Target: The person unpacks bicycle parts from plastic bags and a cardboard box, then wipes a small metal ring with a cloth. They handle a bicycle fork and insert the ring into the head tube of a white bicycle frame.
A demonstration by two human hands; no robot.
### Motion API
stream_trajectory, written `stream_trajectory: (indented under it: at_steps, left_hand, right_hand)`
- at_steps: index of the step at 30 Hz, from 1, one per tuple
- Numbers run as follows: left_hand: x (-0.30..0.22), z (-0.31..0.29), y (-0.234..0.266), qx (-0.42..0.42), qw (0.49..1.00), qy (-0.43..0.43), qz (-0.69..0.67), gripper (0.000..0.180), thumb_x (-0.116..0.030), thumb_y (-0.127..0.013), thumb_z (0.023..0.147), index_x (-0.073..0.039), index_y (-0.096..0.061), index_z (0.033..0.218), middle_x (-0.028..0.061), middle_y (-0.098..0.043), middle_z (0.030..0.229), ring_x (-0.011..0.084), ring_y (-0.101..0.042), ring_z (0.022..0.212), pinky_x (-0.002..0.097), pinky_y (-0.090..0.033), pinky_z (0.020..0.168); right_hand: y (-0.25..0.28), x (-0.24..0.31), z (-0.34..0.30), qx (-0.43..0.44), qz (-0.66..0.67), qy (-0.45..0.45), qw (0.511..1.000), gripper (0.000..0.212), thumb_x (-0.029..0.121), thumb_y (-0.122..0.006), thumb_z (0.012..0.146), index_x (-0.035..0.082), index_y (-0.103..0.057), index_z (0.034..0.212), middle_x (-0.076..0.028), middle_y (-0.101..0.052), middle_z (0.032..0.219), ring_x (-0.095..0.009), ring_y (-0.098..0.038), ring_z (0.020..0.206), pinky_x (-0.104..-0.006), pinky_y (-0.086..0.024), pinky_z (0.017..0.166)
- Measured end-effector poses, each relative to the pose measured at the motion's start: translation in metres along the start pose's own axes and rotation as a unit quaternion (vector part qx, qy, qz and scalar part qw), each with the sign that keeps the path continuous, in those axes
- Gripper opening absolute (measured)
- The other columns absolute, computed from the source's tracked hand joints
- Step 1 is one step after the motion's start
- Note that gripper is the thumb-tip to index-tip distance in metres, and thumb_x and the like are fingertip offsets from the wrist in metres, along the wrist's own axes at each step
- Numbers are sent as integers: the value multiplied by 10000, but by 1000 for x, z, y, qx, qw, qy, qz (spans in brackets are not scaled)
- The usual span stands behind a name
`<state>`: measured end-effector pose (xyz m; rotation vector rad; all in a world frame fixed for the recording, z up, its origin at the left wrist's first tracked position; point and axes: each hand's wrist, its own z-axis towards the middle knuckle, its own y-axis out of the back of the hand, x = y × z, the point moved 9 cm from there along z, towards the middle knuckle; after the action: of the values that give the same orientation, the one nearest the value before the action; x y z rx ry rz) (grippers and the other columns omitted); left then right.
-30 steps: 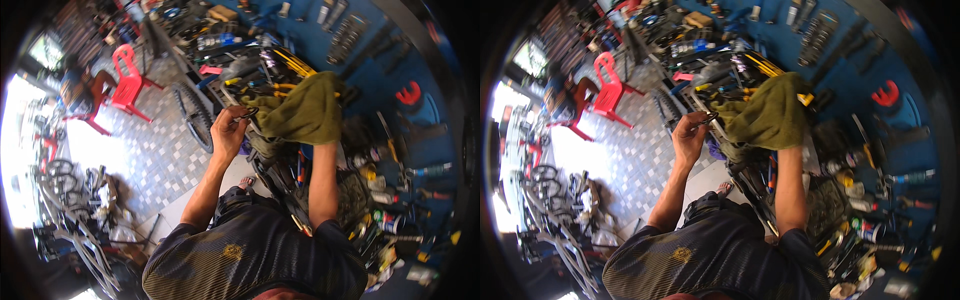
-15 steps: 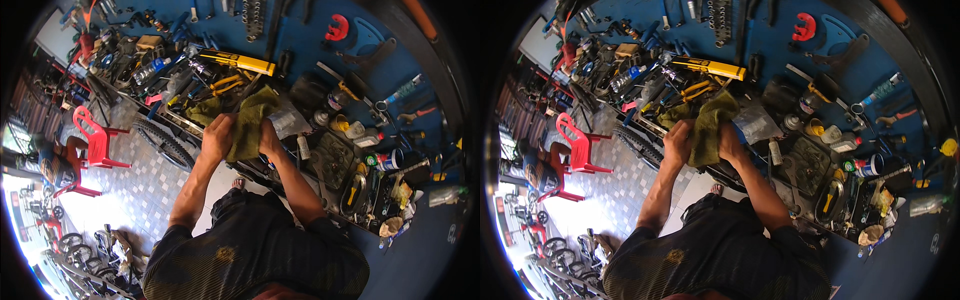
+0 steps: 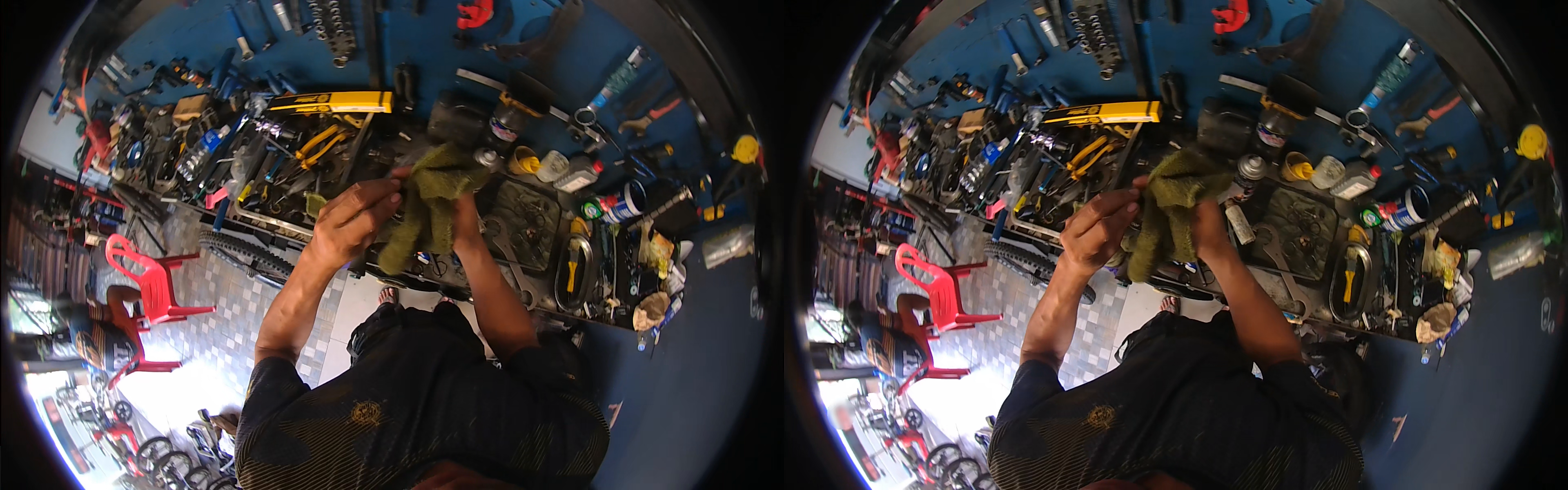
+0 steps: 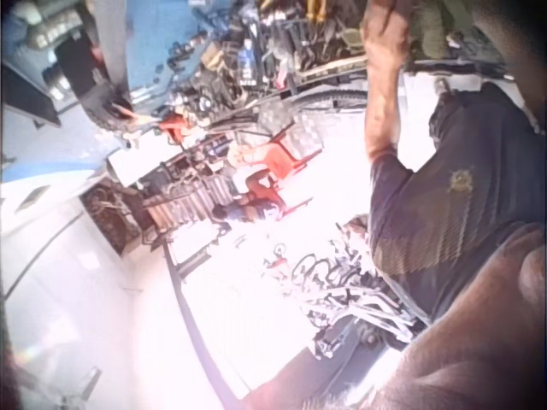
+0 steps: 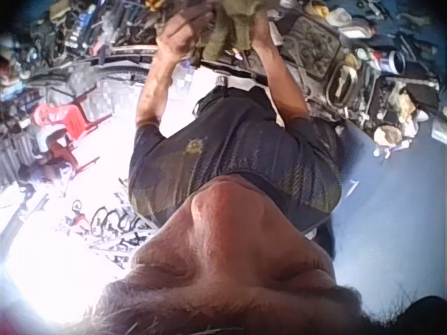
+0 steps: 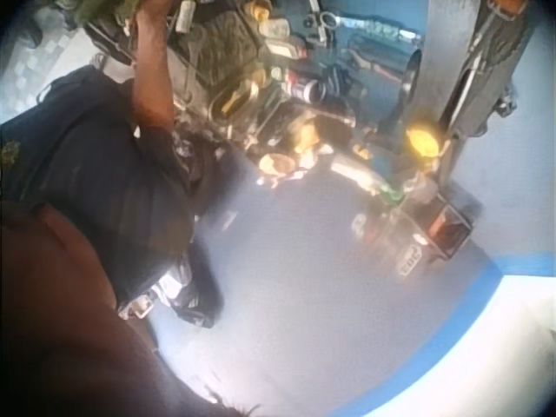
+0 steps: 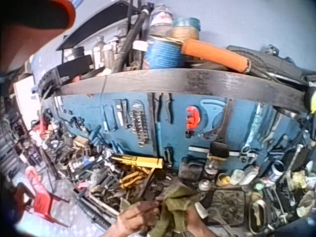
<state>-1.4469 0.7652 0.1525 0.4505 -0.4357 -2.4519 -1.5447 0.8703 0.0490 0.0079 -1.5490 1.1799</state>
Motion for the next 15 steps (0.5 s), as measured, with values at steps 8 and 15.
stream_trajectory:
  at_steps: [8, 15]
  left_hand:
    - [-11, 37, -41, 7, 991, -55, -123, 249, 63, -776, 769, -9, -722, 1001, 177, -685, 1158, 290, -727, 970, 349, -627, 776]
    - [28, 27, -109, 50, 913, 244, -323, 315, 142, -612, 882, 36, -647, 1176, 168, -587, 1293, 275, -650, 1099, 345, -575, 896]
  right_hand:
    - [116, 36, -62, -66, 106, 24, 992, 532, 384, -477, 1015, -11, -495, 1371, -173, -608, 1314, -287, -644, 1154, -444, -549, 987]
    - [86, 62, -97, -258, -221, 148, 929, 380, -29, -667, 881, 9, -599, 1253, -89, -665, 1169, -164, -637, 1063, -333, -536, 909]
